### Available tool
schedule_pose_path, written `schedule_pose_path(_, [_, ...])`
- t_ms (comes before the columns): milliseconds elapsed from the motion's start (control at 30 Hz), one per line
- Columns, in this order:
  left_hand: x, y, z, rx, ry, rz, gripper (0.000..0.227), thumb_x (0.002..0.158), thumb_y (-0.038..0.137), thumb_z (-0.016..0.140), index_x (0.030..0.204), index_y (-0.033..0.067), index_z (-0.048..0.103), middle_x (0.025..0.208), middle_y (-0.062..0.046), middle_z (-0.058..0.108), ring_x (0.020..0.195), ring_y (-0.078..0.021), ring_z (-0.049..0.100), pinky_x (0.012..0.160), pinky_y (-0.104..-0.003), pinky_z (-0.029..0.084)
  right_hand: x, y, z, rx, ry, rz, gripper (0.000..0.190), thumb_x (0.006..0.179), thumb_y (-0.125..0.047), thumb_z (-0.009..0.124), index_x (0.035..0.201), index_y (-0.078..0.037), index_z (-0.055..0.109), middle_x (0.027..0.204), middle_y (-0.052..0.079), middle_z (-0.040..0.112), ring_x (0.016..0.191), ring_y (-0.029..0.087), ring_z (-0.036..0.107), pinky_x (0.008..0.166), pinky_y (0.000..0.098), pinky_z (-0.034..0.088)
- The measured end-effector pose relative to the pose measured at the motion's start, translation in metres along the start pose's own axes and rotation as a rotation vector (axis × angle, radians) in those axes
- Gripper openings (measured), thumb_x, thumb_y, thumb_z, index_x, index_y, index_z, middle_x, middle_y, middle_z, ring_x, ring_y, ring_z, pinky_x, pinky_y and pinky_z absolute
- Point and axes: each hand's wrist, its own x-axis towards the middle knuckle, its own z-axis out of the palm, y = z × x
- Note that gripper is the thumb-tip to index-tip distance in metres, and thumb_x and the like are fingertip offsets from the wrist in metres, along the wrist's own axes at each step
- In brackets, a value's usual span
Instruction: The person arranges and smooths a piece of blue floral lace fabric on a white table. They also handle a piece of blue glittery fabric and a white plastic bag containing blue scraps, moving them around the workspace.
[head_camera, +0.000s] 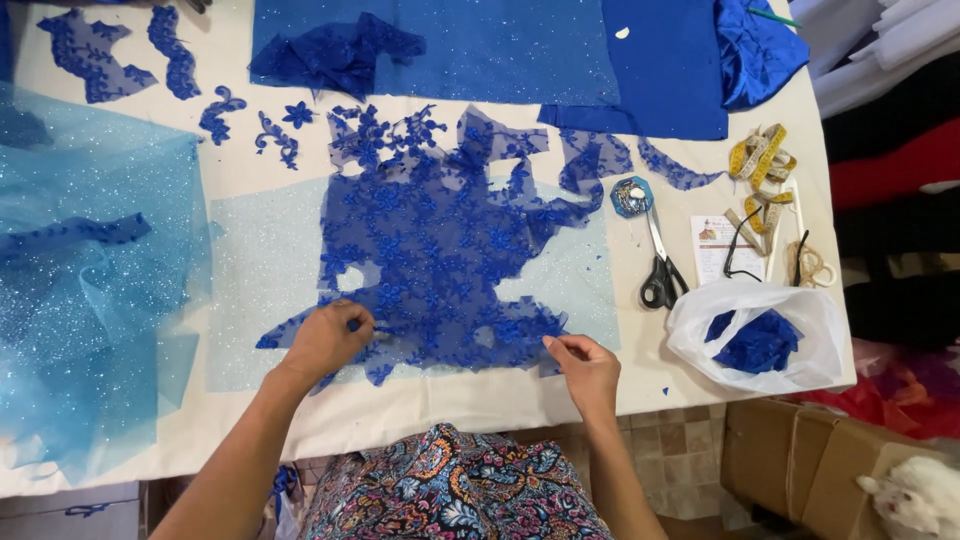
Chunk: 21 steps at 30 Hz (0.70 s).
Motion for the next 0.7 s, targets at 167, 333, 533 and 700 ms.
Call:
schedule_pose_path(167, [-0.020, 0.014, -0.014, -0.266, 0.068, -0.057, 0.013, 0.088, 0.013, 0.067, 0.094, 0.0077, 0.076, 0.098, -0.014, 0.073, 0.079, -0.0288, 0.072, 0.068, -0.037, 0.062, -0.008, -0.001, 0.000, 0.088, -0.016, 0.017, 0.013, 0.079, -0.020, 0.080, 0.082, -0.008, 0.076, 0.069, 0.012, 0.071, 0.048, 0.015, 0.057, 0.049, 0.0281, 0.049])
schedule_pose_path(333, [-0.028, 0.009, -0.001, -0.446, 0.118, -0.064, 0.012, 0.089, 0.006, 0.065, 0.097, 0.0046, 0.075, 0.094, -0.013, 0.074, 0.068, -0.0242, 0.075, 0.059, -0.034, 0.064, -0.017, -0.001, 0.005, 0.201, -0.046, 0.042, 0.010, 0.081, -0.010, 0.076, 0.081, -0.002, 0.069, 0.076, 0.018, 0.074, 0.048, 0.018, 0.062, 0.050, 0.0293, 0.052])
schedule_pose_path(533, [-0.047, 0.018, -0.006, -0.358, 0.188, -0.003, 0.011, 0.087, 0.008, 0.070, 0.095, 0.0090, 0.077, 0.120, -0.010, 0.073, 0.110, -0.0295, 0.070, 0.095, -0.037, 0.059, -0.024, 0.006, 0.011, 0.256, -0.069, 0.065, 0.012, 0.079, -0.003, 0.074, 0.078, -0.001, 0.062, 0.071, 0.019, 0.074, 0.046, 0.018, 0.064, 0.049, 0.0278, 0.053])
schedule_pose_path(700, [-0.051, 0.008, -0.001, 0.004, 0.296, 0.186, 0.010, 0.088, 0.014, 0.066, 0.094, 0.0148, 0.075, 0.120, -0.004, 0.074, 0.109, -0.0267, 0.071, 0.100, -0.042, 0.055, -0.024, 0.018, 0.016, 0.265, -0.101, 0.108, 0.018, 0.078, 0.000, 0.074, 0.085, -0.002, 0.057, 0.072, 0.020, 0.072, 0.046, 0.020, 0.065, 0.048, 0.0281, 0.056])
